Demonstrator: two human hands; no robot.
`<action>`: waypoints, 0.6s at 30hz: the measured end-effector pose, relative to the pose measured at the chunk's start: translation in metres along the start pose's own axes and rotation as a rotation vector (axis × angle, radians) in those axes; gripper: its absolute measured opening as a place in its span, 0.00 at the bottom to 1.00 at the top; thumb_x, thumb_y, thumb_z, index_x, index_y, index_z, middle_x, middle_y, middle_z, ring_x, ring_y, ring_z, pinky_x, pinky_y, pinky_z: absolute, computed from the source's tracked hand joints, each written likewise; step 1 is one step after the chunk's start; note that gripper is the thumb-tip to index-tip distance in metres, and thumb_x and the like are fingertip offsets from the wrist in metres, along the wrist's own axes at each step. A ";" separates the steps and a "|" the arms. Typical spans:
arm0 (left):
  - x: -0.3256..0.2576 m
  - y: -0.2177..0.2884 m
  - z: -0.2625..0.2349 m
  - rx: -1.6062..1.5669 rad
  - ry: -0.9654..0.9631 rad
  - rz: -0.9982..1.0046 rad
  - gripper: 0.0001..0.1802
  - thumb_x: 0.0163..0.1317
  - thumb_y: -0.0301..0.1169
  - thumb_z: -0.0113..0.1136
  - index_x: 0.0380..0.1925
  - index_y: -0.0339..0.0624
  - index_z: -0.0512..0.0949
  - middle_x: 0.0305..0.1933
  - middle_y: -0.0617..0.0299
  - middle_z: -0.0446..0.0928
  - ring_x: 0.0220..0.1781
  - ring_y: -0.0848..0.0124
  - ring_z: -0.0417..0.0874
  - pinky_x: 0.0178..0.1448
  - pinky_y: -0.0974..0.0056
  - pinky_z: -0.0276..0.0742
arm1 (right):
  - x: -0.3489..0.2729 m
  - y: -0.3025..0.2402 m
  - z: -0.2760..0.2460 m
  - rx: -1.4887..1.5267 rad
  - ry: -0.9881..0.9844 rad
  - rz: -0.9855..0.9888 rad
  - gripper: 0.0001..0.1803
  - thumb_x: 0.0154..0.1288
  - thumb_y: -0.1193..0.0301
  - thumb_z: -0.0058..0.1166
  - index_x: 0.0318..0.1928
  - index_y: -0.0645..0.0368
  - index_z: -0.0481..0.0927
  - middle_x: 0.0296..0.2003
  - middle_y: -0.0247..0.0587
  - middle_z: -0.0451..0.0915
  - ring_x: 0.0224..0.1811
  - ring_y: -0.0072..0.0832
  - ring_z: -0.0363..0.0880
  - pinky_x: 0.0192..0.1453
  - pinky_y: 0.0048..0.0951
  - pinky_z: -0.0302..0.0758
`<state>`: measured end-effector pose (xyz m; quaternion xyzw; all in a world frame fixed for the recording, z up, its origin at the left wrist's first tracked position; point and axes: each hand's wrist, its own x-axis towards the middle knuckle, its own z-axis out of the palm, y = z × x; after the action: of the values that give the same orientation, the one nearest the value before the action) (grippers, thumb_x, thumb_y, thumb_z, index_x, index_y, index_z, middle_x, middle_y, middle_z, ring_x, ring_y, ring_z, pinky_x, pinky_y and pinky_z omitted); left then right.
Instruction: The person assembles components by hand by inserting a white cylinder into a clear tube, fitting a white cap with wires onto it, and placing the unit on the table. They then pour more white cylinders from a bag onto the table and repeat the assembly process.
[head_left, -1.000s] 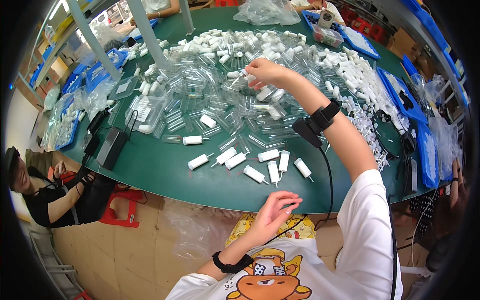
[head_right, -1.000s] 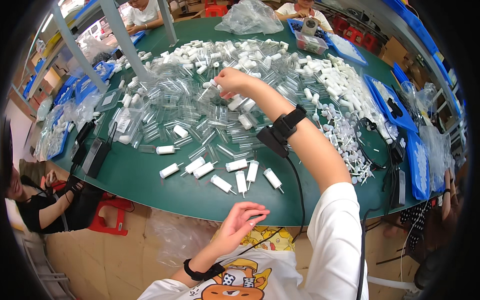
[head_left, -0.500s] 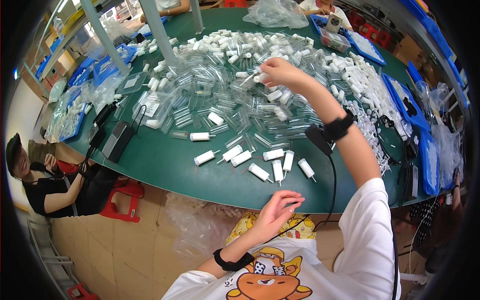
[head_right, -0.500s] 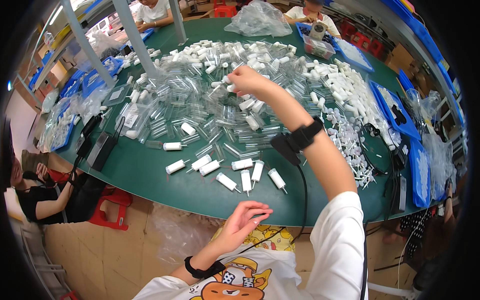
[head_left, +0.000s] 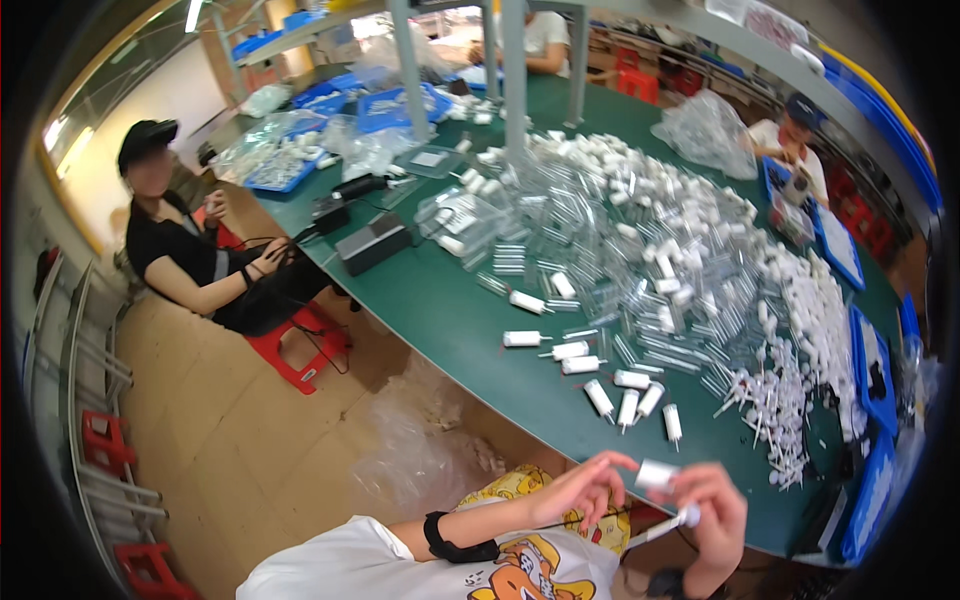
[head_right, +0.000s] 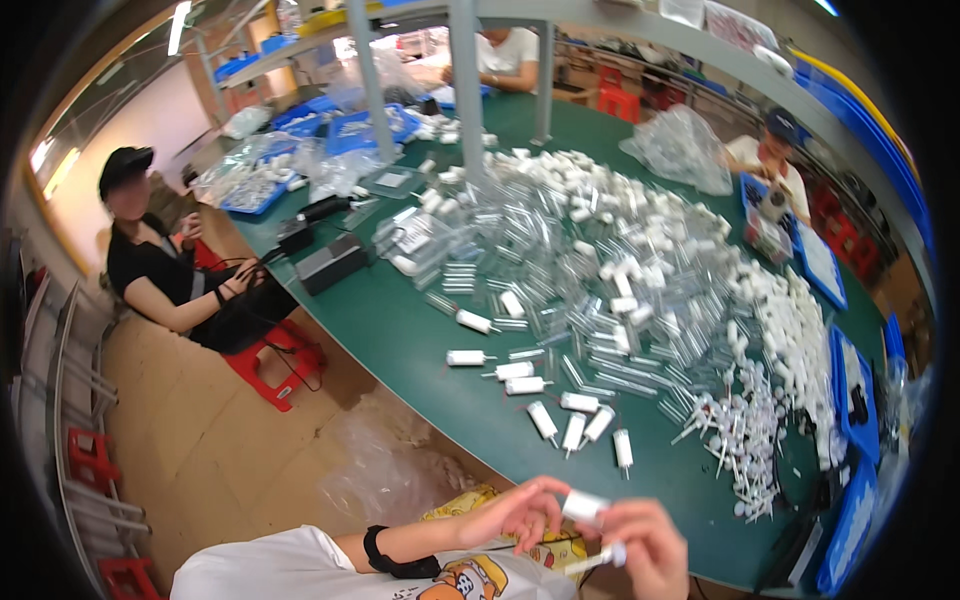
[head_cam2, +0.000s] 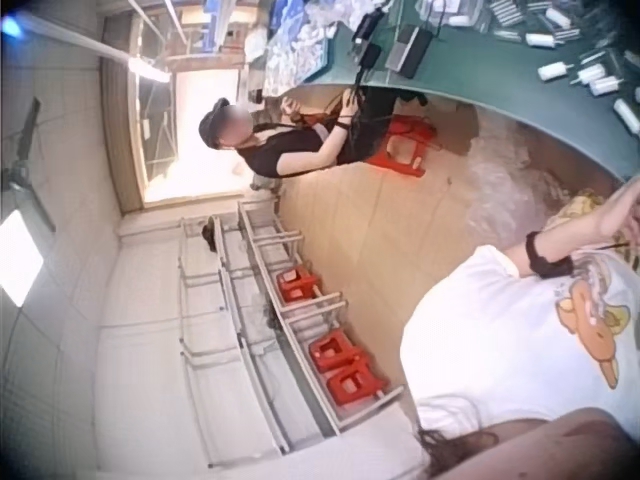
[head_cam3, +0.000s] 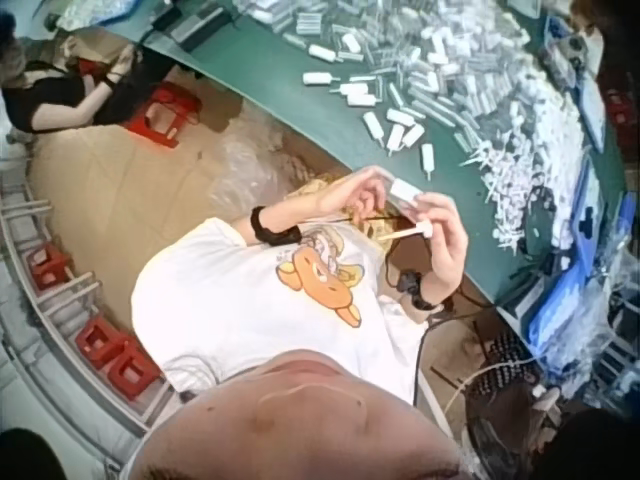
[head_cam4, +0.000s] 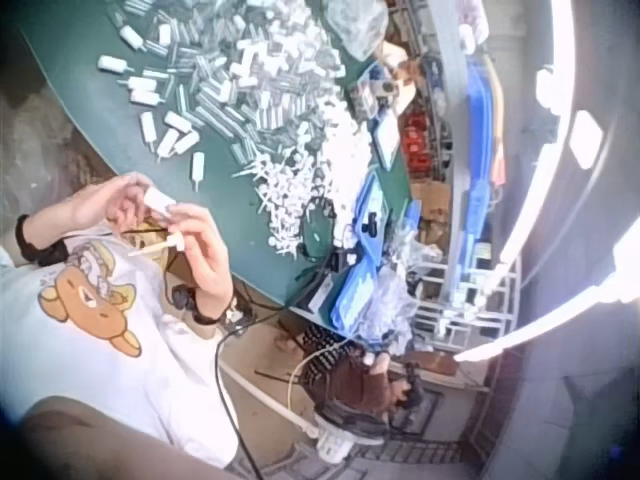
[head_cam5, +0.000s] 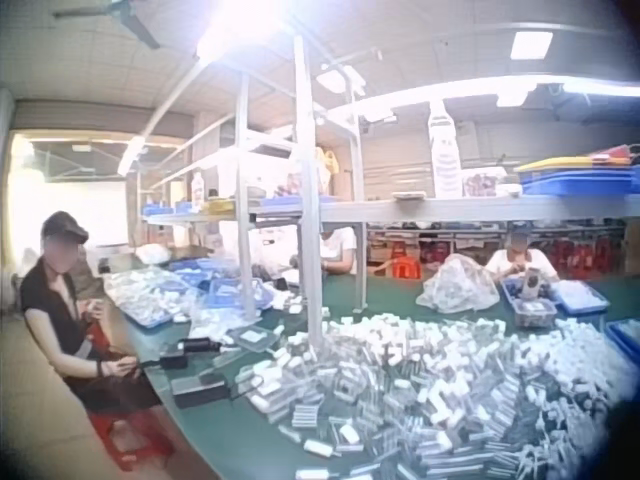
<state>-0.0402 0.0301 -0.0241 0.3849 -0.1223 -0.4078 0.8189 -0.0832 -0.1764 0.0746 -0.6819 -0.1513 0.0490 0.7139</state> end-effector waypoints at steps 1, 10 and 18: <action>-0.006 -0.004 -0.001 0.007 -0.015 -0.066 0.27 0.70 0.50 0.29 0.59 0.44 0.58 0.37 0.58 0.68 0.21 0.77 0.72 0.22 0.74 0.70 | -0.013 0.004 0.008 0.062 -0.006 0.028 0.09 0.65 0.78 0.41 0.37 0.67 0.76 0.46 0.49 0.72 0.50 0.36 0.74 0.54 0.33 0.72; -0.018 -0.029 0.046 0.215 -0.140 -0.167 0.11 0.66 0.38 0.51 0.39 0.42 0.70 0.27 0.66 0.74 0.22 0.80 0.74 0.24 0.76 0.66 | -0.084 0.028 0.020 -0.086 0.020 0.050 0.07 0.66 0.77 0.42 0.39 0.65 0.73 0.49 0.48 0.71 0.48 0.31 0.71 0.54 0.29 0.65; 0.009 -0.049 0.026 0.731 -0.270 0.128 0.15 0.62 0.38 0.54 0.42 0.39 0.71 0.28 0.64 0.72 0.30 0.74 0.77 0.30 0.72 0.72 | -0.092 0.013 0.017 -0.089 0.088 0.074 0.08 0.67 0.76 0.42 0.40 0.67 0.73 0.45 0.48 0.75 0.48 0.32 0.72 0.54 0.30 0.67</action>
<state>-0.0760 -0.0093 -0.0436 0.5855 -0.3897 -0.3326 0.6283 -0.1734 -0.1841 0.0481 -0.7195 -0.0965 0.0385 0.6867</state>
